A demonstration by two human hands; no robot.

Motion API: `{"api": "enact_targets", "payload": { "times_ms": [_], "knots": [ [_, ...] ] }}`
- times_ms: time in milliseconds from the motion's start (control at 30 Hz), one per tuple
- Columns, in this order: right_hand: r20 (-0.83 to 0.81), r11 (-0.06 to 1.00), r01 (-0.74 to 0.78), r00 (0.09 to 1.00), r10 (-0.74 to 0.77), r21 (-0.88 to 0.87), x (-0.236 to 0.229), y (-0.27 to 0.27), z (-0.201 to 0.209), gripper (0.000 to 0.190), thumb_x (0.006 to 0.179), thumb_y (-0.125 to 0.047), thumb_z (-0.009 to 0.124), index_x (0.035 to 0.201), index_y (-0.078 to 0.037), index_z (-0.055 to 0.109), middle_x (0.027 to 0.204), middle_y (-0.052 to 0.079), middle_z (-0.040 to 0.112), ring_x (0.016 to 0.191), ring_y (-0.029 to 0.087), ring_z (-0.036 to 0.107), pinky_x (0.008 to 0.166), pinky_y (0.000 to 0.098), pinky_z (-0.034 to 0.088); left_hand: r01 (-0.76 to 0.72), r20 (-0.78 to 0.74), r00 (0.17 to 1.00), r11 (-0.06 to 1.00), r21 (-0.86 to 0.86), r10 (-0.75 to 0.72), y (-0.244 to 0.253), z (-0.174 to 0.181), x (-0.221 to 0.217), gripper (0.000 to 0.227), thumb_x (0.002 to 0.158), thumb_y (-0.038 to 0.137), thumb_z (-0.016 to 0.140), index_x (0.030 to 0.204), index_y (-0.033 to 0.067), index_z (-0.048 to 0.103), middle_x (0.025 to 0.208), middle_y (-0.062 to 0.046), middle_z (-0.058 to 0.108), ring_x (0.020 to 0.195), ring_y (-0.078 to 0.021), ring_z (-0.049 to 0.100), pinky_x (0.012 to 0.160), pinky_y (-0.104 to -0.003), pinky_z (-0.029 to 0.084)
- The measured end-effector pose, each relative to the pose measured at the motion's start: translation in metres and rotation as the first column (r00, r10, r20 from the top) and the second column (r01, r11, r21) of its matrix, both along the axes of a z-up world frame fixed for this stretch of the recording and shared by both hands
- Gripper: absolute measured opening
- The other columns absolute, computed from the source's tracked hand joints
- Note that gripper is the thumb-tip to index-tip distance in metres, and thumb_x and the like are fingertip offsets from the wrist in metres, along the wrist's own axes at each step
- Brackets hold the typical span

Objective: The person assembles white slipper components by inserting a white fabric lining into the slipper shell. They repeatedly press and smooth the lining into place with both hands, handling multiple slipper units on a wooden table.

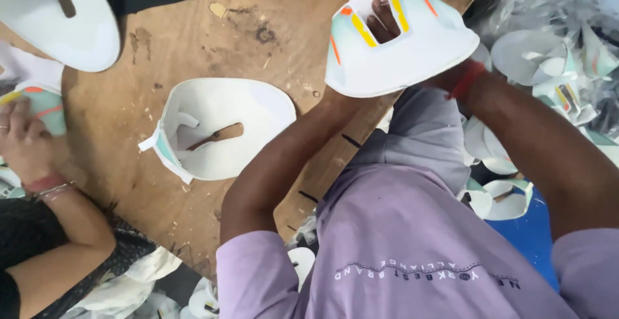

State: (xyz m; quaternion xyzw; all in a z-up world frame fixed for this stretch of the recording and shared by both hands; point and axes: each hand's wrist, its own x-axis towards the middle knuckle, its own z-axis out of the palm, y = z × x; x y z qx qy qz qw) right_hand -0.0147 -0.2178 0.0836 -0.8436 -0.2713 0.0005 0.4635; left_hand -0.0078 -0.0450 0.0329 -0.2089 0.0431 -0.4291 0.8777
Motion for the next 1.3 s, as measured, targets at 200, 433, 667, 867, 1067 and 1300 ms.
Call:
{"api": "enact_targets", "payload": {
  "times_ms": [200,433,667,867,1067,1300],
  "knots": [
    [-0.075,0.988,0.002,0.997,0.009,0.154,0.004,0.004,-0.028,0.050,0.111,-0.020,0.057,0.155,-0.001,0.042,0.151,0.016,0.057,0.140,0.030,0.058,0.120,0.0402,0.047,-0.991,0.802,0.122,-0.118,0.065,-0.585,0.019,0.030,-0.001,0.045,0.097,0.001,0.063,0.141,0.0053,0.054,0.136,-0.012,0.063,0.131,-0.0268,0.061,0.113,-0.038,0.052],
    [0.040,0.999,0.023,0.999,-0.024,0.041,0.006,-0.002,-0.043,0.056,0.102,-0.020,0.062,0.152,-0.002,0.045,0.149,0.019,0.056,0.139,0.035,0.054,0.119,0.0424,0.044,-0.967,0.812,0.174,0.059,0.248,-0.557,0.027,0.031,0.005,0.037,0.096,-0.003,0.058,0.132,0.0025,0.059,0.126,-0.014,0.068,0.124,-0.0305,0.065,0.109,-0.036,0.053],
    [0.148,0.996,0.023,0.989,-0.010,-0.092,0.010,0.003,-0.042,0.061,0.093,-0.020,0.067,0.149,-0.003,0.048,0.148,0.021,0.055,0.138,0.039,0.051,0.118,0.0445,0.041,-0.988,0.522,0.151,-0.146,0.051,-0.840,-0.032,0.016,0.005,0.030,0.093,0.005,0.060,0.121,0.0080,0.069,0.113,-0.014,0.071,0.110,-0.0309,0.068,0.100,-0.040,0.056],
    [0.195,0.983,-0.013,0.979,0.049,-0.181,-0.005,0.024,-0.058,0.066,0.086,-0.020,0.071,0.146,-0.003,0.050,0.146,0.023,0.054,0.138,0.043,0.048,0.118,0.0463,0.039,-0.250,0.625,0.630,-0.883,-0.397,-0.460,-0.054,-0.007,0.018,0.063,0.068,0.020,0.053,0.125,-0.0077,0.061,0.127,-0.032,0.065,0.123,-0.0462,0.058,0.103,-0.052,0.045],
    [-0.072,0.944,-0.058,0.997,0.036,-0.326,0.019,0.041,-0.012,0.073,0.079,-0.017,0.070,0.147,-0.001,0.050,0.138,0.027,0.056,0.122,0.046,0.054,0.096,0.0487,0.046,-0.929,0.105,0.216,-0.237,-0.283,-0.971,0.084,-0.075,0.080,0.035,0.103,0.021,0.058,0.138,0.0166,0.057,0.131,-0.016,0.063,0.120,-0.0398,0.063,0.097,-0.067,0.041],
    [0.152,0.955,-0.053,0.983,0.100,-0.290,0.040,0.030,-0.028,0.042,0.100,-0.014,0.064,0.142,-0.004,0.061,0.139,0.020,0.065,0.127,0.041,0.060,0.109,0.0495,0.048,-0.953,-0.019,0.278,-0.278,0.121,-0.960,0.075,-0.037,0.068,0.055,0.101,0.029,0.049,0.154,0.0136,0.044,0.152,-0.016,0.054,0.137,-0.0378,0.055,0.112,-0.051,0.048]
  ]
}}
